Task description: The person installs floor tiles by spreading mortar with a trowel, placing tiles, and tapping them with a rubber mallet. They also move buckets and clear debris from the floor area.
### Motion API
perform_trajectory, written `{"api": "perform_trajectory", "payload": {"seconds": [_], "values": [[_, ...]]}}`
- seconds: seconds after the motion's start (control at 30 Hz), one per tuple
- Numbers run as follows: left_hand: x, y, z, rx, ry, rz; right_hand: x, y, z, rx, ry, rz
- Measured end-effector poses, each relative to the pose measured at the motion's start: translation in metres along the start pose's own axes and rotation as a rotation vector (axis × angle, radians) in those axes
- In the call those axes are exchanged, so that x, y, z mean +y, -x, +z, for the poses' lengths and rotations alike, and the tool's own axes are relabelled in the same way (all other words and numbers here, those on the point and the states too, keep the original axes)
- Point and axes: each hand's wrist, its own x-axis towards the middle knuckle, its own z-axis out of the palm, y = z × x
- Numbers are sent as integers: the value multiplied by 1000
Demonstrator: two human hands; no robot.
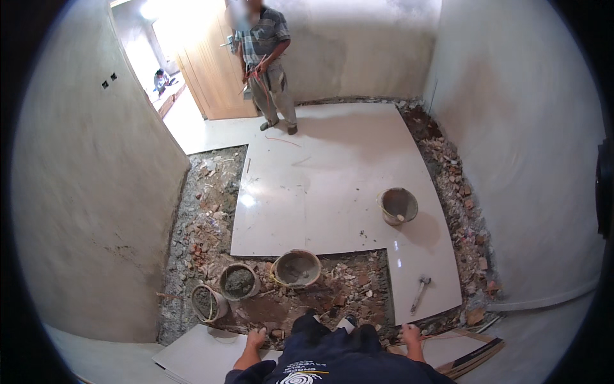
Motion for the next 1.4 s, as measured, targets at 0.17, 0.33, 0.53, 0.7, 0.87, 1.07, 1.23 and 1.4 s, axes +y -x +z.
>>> {"api": "perform_trajectory", "payload": {"seconds": [0.17, 0.33, 0.53, 0.7, 0.87, 1.07, 1.23, 1.4], "values": [[58, -38, -29, 20, 80, 64, 18, 22, 7, 101, 255, 248], [70, -43, -58, 126, 160, 41, 21, 10, 19, -6, 200, 143], [32, 4, -16, 246, 279, -193, -3, -66, -16, -155, 149, 8], [27, 70, 74, 107, 213, -393, -76, -147, -66, -138, 17, -156], [47, 113, 140, 32, 294, -441, -113, -171, -99, -178, 205, -249], [79, 117, 126, 123, 267, -361, -56, -172, -116, -119, 247, -1], [101, 99, 97, 185, 230, -330, -7, -147, -128, -189, 185, -8], [124, 60, 79, 43, 171, -260, -4, -112, -130, -144, 187, 88]]}}
